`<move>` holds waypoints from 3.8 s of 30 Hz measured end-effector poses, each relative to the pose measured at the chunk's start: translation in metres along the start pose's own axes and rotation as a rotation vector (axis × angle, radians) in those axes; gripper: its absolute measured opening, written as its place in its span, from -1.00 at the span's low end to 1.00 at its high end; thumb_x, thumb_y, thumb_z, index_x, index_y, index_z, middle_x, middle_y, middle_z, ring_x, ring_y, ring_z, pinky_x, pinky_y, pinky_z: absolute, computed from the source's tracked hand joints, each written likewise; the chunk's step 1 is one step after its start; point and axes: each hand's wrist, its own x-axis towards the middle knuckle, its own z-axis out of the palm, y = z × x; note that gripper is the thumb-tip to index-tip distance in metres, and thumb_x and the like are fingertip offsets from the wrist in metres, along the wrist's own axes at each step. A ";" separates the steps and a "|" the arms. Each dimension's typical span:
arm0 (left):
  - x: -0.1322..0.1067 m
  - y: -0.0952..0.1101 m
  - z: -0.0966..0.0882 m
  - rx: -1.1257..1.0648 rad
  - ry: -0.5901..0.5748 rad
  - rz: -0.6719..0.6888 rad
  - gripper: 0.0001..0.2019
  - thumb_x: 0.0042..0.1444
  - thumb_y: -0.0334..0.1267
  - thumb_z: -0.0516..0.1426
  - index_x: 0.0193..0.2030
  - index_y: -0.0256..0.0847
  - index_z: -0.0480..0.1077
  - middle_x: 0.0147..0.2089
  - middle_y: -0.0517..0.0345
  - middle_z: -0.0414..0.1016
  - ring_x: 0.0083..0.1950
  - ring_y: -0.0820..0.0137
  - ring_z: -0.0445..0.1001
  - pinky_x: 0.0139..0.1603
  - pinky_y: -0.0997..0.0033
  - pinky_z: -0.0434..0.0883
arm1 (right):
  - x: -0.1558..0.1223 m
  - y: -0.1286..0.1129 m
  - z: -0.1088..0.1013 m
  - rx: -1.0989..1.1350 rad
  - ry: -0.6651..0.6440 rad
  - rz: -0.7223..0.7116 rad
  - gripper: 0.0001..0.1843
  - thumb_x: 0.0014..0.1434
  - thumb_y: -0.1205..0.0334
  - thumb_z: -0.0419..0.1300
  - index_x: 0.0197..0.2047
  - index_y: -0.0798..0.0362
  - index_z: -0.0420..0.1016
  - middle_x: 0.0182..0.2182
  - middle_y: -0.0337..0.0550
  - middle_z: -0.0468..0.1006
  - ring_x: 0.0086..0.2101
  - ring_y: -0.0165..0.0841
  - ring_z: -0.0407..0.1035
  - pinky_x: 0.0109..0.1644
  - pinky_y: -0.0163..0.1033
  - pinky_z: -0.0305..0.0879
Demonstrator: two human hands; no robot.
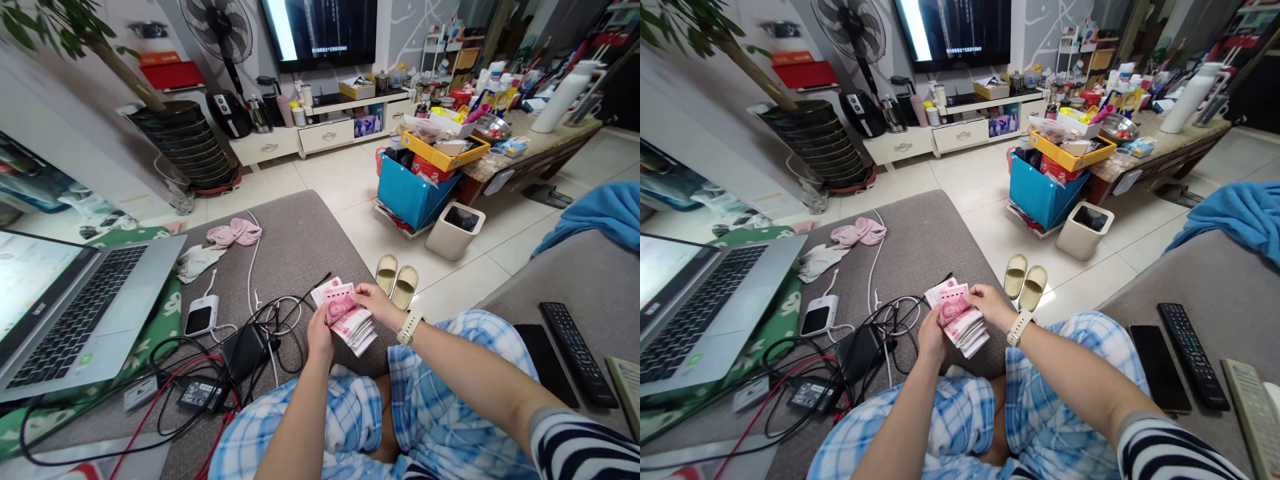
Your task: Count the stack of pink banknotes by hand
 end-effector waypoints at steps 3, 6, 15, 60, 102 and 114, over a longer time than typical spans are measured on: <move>0.003 -0.002 -0.002 -0.006 0.014 -0.003 -0.74 -0.10 -0.17 0.26 -0.30 -0.31 0.54 -0.29 0.04 0.62 -0.31 0.33 0.55 -0.14 0.30 0.45 | 0.000 0.000 0.000 0.005 0.005 0.004 -0.71 -0.01 0.04 0.26 -0.50 0.06 0.33 -0.58 -0.35 0.29 -0.52 -0.45 0.10 -0.42 -0.32 0.03; 0.003 -0.003 -0.002 -0.003 0.022 -0.004 -0.77 -0.04 -0.18 0.22 -0.29 -0.29 0.55 -0.26 0.03 0.62 -0.27 0.31 0.56 -0.11 0.27 0.44 | 0.000 0.000 0.000 0.009 0.002 0.006 -0.71 0.00 0.04 0.26 -0.50 0.07 0.33 -0.56 -0.33 0.32 -0.50 -0.45 0.12 -0.41 -0.32 0.04; 0.004 -0.004 -0.003 0.035 0.013 0.016 -0.77 -0.07 -0.18 0.24 -0.30 -0.29 0.55 -0.27 0.05 0.61 -0.28 0.31 0.54 -0.12 0.26 0.42 | 0.001 0.002 0.000 0.028 -0.003 0.010 -0.70 -0.01 0.03 0.27 -0.48 0.07 0.34 -0.52 -0.31 0.36 -0.47 -0.44 0.16 -0.39 -0.32 0.09; 0.004 -0.003 -0.005 0.067 0.004 0.030 -0.82 -0.09 -0.21 0.21 -0.35 -0.26 0.54 -0.29 0.07 0.60 -0.25 0.31 0.54 -0.07 0.28 0.42 | -0.001 -0.003 0.001 0.061 -0.004 0.015 -0.70 0.00 0.01 0.27 -0.50 0.05 0.36 -0.58 -0.33 0.30 -0.50 -0.43 0.16 -0.41 -0.32 0.05; 0.009 -0.007 -0.006 0.043 -0.016 -0.002 -0.70 -0.04 -0.11 0.23 -0.23 -0.29 0.54 -0.17 0.00 0.62 -0.17 0.25 0.56 -0.05 0.25 0.43 | 0.005 0.009 0.000 0.005 -0.015 -0.022 -0.76 0.00 0.08 0.24 -0.48 0.07 0.37 -0.51 -0.30 0.39 -0.45 -0.41 0.24 -0.34 -0.30 0.15; 0.006 -0.006 -0.007 0.076 -0.061 0.026 -0.72 -0.11 -0.20 0.20 -0.25 -0.30 0.54 -0.24 0.04 0.62 -0.27 0.30 0.56 -0.13 0.28 0.45 | 0.003 0.006 -0.001 0.019 -0.016 -0.018 -0.75 0.04 0.07 0.23 -0.50 0.07 0.38 -0.56 -0.32 0.35 -0.50 -0.44 0.18 -0.40 -0.32 0.08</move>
